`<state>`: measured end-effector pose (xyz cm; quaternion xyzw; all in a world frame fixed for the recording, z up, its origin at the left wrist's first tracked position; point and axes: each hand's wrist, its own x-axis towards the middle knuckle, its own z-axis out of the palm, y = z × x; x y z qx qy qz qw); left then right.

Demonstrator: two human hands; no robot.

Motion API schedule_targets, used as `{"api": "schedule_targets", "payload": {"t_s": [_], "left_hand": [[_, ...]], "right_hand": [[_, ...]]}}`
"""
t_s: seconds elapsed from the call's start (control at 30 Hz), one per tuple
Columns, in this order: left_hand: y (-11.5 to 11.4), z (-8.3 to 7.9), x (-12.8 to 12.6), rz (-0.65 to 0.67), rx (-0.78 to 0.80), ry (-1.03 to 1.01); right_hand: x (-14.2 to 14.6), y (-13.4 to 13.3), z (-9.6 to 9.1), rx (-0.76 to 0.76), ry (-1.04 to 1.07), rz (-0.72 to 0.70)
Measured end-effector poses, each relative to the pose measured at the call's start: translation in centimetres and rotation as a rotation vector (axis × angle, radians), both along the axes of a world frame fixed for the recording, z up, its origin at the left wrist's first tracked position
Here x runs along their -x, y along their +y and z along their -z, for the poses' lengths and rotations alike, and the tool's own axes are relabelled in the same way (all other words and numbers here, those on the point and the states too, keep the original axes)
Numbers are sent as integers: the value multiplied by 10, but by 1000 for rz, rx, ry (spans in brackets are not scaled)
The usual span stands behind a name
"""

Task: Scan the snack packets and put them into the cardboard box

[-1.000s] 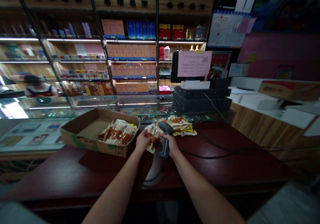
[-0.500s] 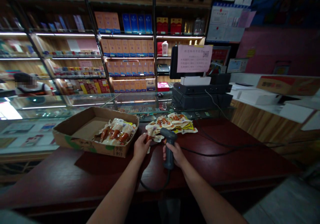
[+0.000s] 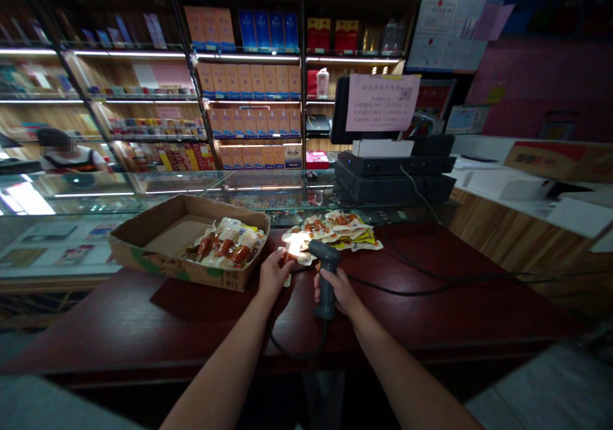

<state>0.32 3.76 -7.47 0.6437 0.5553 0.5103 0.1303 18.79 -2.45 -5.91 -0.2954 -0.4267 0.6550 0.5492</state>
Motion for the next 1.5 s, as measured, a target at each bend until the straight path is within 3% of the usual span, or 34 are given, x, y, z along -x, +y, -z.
{"api": "schedule_targets", "payload": {"t_s": [0.23,0.37,0.47,0.6,0.77,0.87,0.97,1.13,1.3,1.5], "left_hand": [[-5,-5,-3,23,5,7],[-14,-29,1,21,-56,36],[-17,-59,15,-116,-91,58],[-16,-95,52,-318,-118,84],[-14,-115,106,-547,-42,220],[-11,-114,124,-628,-75,275],[-10,-112,121,-624,-187,266],[-16,-104,72,-289,-308,245],[-4,-66,13,55,-69,272],[18,-14,-10,94,138,422]], "right_hand": [[0,-3,-6,23,27,5],[5,-1,-18,37,9,2],[16,4,-36,33,-14,-33],[38,15,-62,-29,43,-106],[72,29,-82,-45,41,-212],[86,31,-85,-56,10,-274],[87,30,-82,-60,3,-292],[54,28,-69,-37,6,-195],[5,23,-44,-37,-18,-61],[-26,15,-10,43,19,23]]}}
